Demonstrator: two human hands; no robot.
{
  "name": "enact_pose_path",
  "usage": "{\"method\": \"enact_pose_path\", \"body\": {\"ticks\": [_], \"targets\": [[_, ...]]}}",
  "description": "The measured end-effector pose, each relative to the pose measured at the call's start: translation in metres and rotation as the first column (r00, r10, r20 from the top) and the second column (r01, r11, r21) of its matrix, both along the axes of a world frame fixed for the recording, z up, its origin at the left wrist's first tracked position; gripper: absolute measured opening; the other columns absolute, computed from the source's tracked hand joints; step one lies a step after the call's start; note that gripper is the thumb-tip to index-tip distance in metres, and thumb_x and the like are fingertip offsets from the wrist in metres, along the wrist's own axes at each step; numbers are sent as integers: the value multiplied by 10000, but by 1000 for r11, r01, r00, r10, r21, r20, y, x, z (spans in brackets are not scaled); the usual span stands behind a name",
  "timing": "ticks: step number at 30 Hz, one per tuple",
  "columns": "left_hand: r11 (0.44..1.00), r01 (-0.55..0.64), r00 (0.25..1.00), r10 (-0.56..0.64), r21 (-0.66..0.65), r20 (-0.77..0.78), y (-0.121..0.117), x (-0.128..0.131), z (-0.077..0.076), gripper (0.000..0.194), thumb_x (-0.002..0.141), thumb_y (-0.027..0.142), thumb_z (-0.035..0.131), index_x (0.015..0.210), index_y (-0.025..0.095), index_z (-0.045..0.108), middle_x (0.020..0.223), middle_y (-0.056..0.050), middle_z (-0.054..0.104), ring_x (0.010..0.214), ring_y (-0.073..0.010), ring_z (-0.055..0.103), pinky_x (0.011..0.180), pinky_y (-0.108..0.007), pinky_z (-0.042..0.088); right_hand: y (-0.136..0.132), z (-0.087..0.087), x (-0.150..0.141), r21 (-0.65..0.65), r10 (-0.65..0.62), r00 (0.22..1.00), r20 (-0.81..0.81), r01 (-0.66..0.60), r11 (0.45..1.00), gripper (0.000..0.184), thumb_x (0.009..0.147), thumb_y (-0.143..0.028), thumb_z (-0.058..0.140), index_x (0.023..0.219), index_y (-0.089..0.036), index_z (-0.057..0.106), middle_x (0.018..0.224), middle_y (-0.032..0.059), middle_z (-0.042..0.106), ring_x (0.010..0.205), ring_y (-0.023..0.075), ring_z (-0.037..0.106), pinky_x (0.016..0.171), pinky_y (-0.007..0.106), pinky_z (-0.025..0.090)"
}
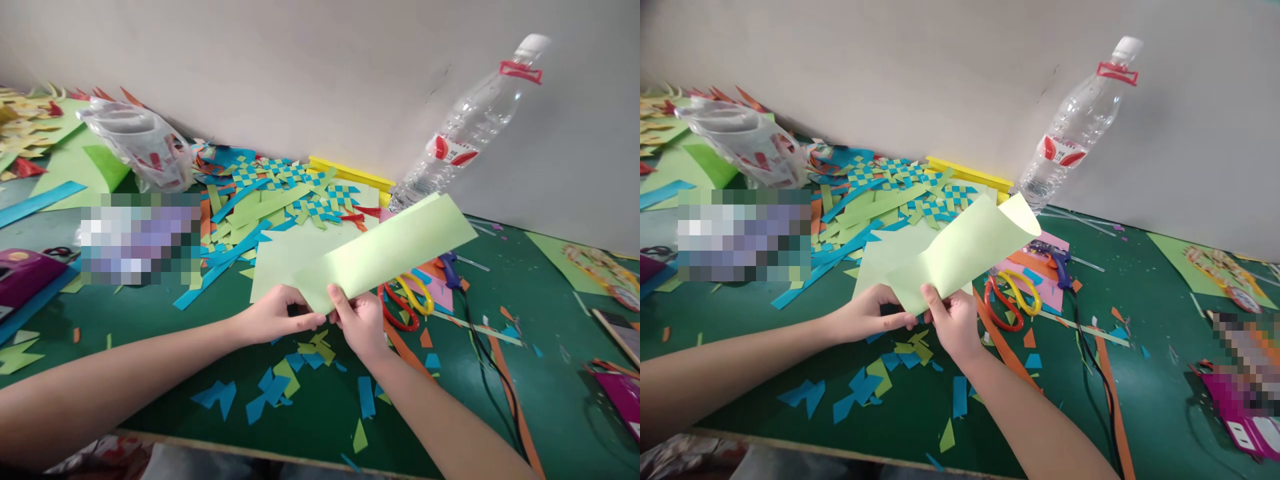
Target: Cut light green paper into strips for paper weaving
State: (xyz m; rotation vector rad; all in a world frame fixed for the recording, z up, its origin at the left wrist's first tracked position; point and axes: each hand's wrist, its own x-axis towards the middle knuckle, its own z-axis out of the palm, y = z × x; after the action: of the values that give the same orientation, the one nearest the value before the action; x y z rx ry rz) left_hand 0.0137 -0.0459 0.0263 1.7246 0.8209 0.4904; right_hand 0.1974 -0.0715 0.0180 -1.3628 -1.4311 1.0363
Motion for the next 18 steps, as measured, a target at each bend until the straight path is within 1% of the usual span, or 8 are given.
{"method": "enact_pose_path", "body": {"ticks": [5,8,10,18], "targets": [[997,60,996,-63,37,63,-1,1,-2,309,904,368,549,860,108,709,788,-67,714,711,-143,646,662,-208,506,-2,0,-1,83,31,999,43,-35,996,514,873,-473,585,444,-194,536,407,6,552,377,111,521,447,237,422],[996,68,995,-72,51,74,0,1,-4,306,916,343,535,840,100,705,787,-68,719,706,-137,655,671,-205,517,-3,-1,-1,120,35,998,56,-42,992,493,877,-439,591,455,-189,547,412,5,565,385,108,538,455,223,431],[996,67,995,-71,62,69,0,1,-5,312,918,340,535,808,101,703,782,-66,722,692,-131,655,663,-198,518,-3,-1,-1,124,34,998,53,-40,991,493,882,-430,587,455,-188,543,406,3,562,385,106,543,450,214,430],[996,67,995,-71,61,70,0,0,-4,308,921,330,534,812,104,713,780,-65,730,697,-128,663,651,-181,521,-1,-3,-1,105,52,998,32,-55,993,513,898,-438,560,453,-190,505,393,0,540,378,101,545,432,194,423]]}}
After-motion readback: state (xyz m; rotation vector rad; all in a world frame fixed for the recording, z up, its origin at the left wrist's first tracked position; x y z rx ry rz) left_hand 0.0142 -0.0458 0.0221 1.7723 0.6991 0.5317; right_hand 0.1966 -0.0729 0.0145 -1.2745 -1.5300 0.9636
